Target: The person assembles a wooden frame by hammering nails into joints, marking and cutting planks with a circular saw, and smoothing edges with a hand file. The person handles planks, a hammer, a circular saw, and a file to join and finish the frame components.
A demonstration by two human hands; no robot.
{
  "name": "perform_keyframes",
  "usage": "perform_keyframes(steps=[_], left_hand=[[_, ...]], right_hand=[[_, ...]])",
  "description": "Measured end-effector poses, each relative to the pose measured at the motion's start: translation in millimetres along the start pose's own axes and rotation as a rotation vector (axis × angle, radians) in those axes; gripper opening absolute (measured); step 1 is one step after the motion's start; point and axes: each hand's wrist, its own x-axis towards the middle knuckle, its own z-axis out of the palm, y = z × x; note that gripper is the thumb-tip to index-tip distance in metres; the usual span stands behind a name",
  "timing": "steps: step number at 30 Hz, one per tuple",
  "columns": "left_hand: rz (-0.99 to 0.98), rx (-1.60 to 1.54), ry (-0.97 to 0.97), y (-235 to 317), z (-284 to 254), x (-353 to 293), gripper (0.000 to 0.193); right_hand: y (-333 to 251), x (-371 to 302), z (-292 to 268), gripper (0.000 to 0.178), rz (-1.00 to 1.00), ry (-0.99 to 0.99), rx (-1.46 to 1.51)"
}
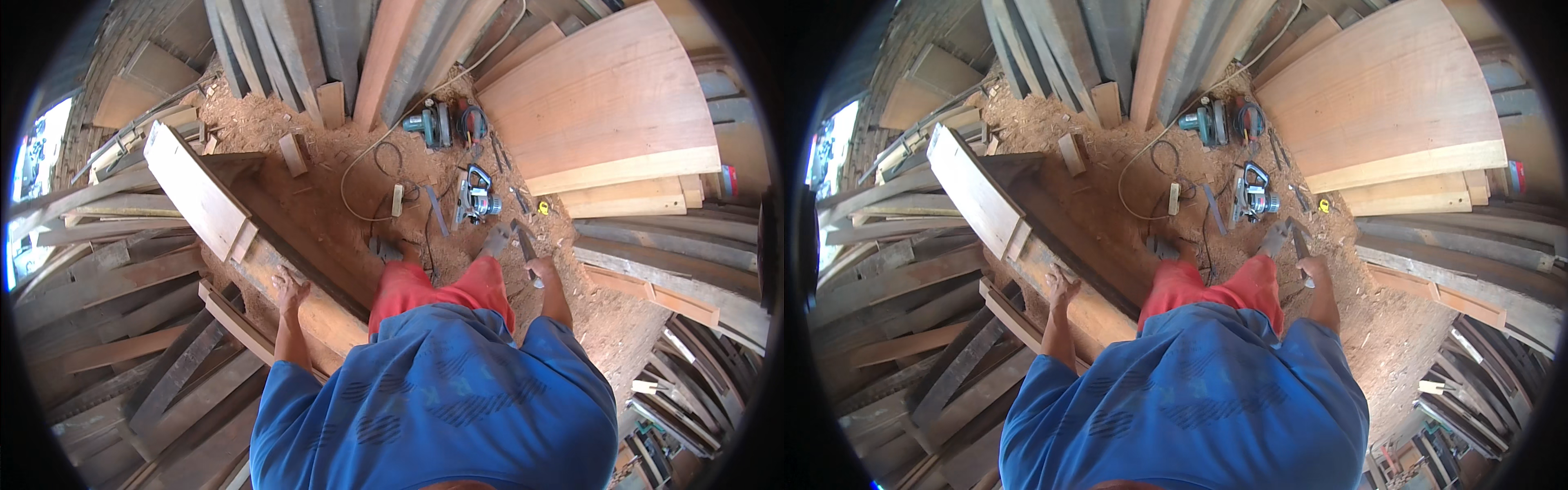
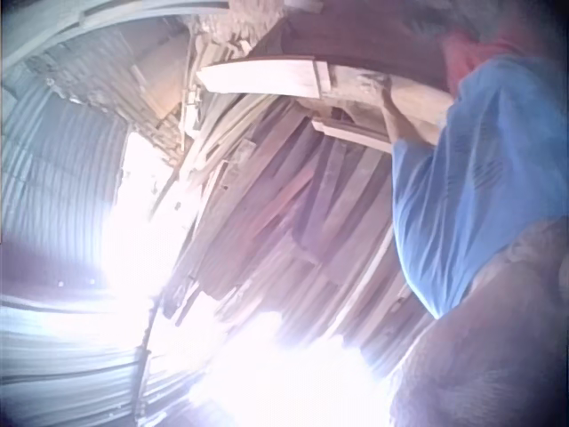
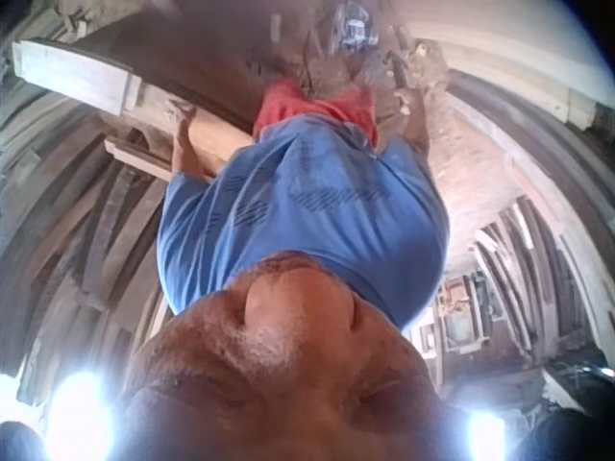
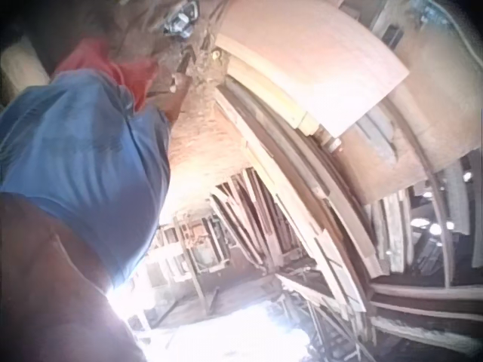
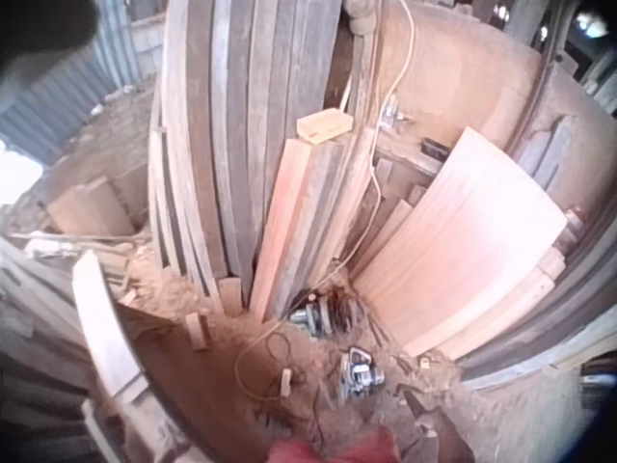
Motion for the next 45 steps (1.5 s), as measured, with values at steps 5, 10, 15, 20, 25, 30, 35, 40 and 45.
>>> perform_keyframes(steps=[5,10,15,20,25,30,35,40,45], left_hand=[[-0.105,-0.017,0.088,26.3,30.3,-9.7,0.112],[-0.186,0.317,0.139,66.8,134.9,-62.0,0.106],[0.184,0.066,-0.249,178.3,252.4,-145.7,0.088],[0.032,0.035,-0.239,288.9,282.4,-154.9,0.085],[0.234,0.326,-0.079,314.7,284.1,-115.9,0.073],[0.242,0.348,-0.03,319.1,282.9,-101.7,0.062],[0.217,0.339,-0.043,323.6,272.2,-97.7,0.06],[0.211,0.303,0.001,312.3,266.0,-90.8,0.058],[0.274,0.223,0.109,305.0,262.0,-93.3,0.056]], right_hand=[[9.5,15.4,-48.4,0.037,-0.031,0.128,-0.354],[20.5,64.2,-78.0,0.053,-0.039,0.117,-0.548],[60.2,159.9,-89.4,0.05,0.056,0.078,-0.688],[76.7,246.6,-94.0,0.057,0.095,-0.007,-0.691],[116.8,331.8,-62.4,0.058,0.15,0.085,-0.667],[191.5,396.0,-29.6,0.066,0.194,-0.044,-0.789],[60.9,382.4,32.6,0.048,-0.179,0.165,-0.27],[-117.5,383.8,152.7,0.042,0.01,-0.397,1.103],[-185.4,446.7,236.7,0.044,-0.527,0.106,-0.302]])
